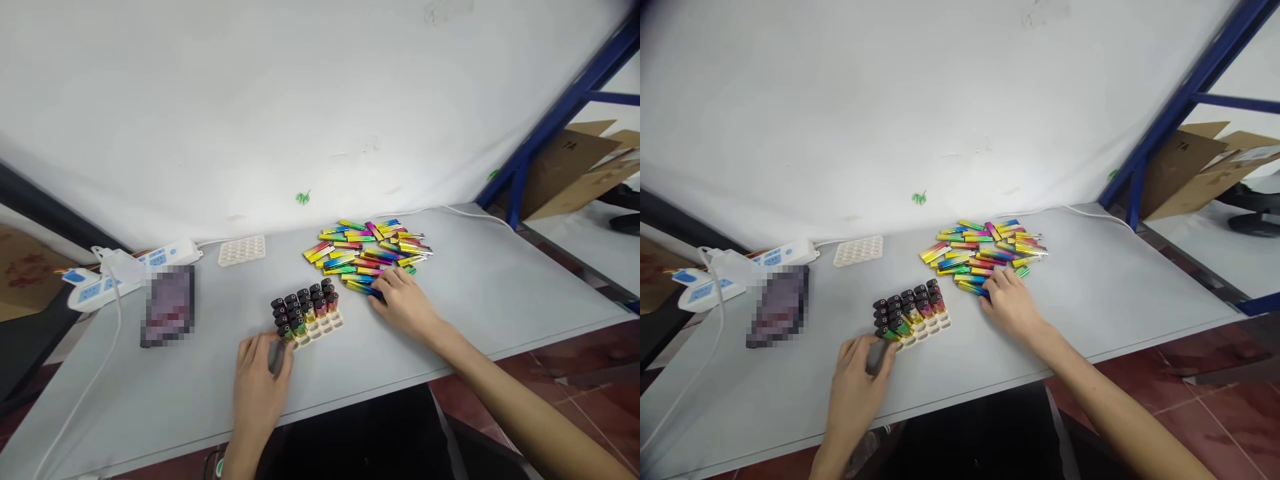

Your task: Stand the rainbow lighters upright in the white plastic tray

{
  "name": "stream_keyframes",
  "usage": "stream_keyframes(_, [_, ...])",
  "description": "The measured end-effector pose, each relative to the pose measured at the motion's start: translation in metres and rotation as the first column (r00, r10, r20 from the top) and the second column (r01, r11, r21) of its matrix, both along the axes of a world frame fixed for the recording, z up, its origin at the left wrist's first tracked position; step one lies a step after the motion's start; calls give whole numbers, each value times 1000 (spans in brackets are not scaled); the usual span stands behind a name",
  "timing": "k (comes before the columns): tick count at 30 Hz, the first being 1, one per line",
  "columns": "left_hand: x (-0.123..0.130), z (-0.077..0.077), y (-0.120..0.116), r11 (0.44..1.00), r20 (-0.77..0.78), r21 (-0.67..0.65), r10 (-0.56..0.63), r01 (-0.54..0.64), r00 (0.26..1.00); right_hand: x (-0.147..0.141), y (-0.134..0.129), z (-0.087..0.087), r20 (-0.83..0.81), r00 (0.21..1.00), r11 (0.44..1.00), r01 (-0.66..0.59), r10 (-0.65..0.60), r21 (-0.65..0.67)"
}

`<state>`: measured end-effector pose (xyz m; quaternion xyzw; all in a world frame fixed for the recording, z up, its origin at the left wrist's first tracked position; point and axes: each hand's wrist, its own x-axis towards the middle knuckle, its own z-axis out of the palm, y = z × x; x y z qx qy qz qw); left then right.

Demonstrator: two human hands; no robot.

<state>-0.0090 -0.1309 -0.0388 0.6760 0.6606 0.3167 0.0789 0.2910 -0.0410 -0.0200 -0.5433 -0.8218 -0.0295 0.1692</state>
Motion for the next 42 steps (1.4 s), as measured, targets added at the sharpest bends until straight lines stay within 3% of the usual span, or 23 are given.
stream_keyframes(2, [0, 0, 0, 1000, -2, 8, -6, 6, 1000, 1, -3, 3, -171, 985, 998, -34, 26, -49])
stream_keyframes(4, [0, 1, 0, 1000, 2, 11, -8, 7, 1000, -1, -6, 10, -421, 907, 992, -56, 3, -113])
stream_keyframes(5, [0, 1, 0, 1000, 5, 11, -5, 5, 1000, -3, -6, 15, -557, 830, 985, -68, -33, -160])
stream_keyframes(7, [1, 2, -1, 1000, 10, 3, 0, 0, 1000, -9, -6, 23, -785, 605, 953, -141, -132, -269])
stream_keyframes(10, [2, 3, -1, 1000, 10, 1, 0, 0, 1000, -21, -1, 29, -926, 272, 881, -326, -261, -344])
stream_keyframes(13, [2, 3, -1, 1000, 7, 0, 3, -3, 1000, -32, 10, 23, -928, 123, 819, -440, -352, -369])
stream_keyframes(17, [1, 3, 0, 1000, 2, -7, 12, -12, 1000, -39, 23, 9, -883, 103, 771, -448, -457, -451])
stream_keyframes(27, [0, 2, 0, 997, -18, -62, 33, -34, 999, -44, 13, 2, -878, 80, 797, -387, -472, -463])
stream_keyframes(32, [0, 1, 0, 999, -32, -39, 30, -31, 999, -43, 10, -2, -871, 45, 782, -418, -489, -461])
stream_keyframes(42, [-2, -3, 1, 999, -38, 8, 40, -40, 998, -46, 5, -2, -870, 61, 792, -387, -490, -473])
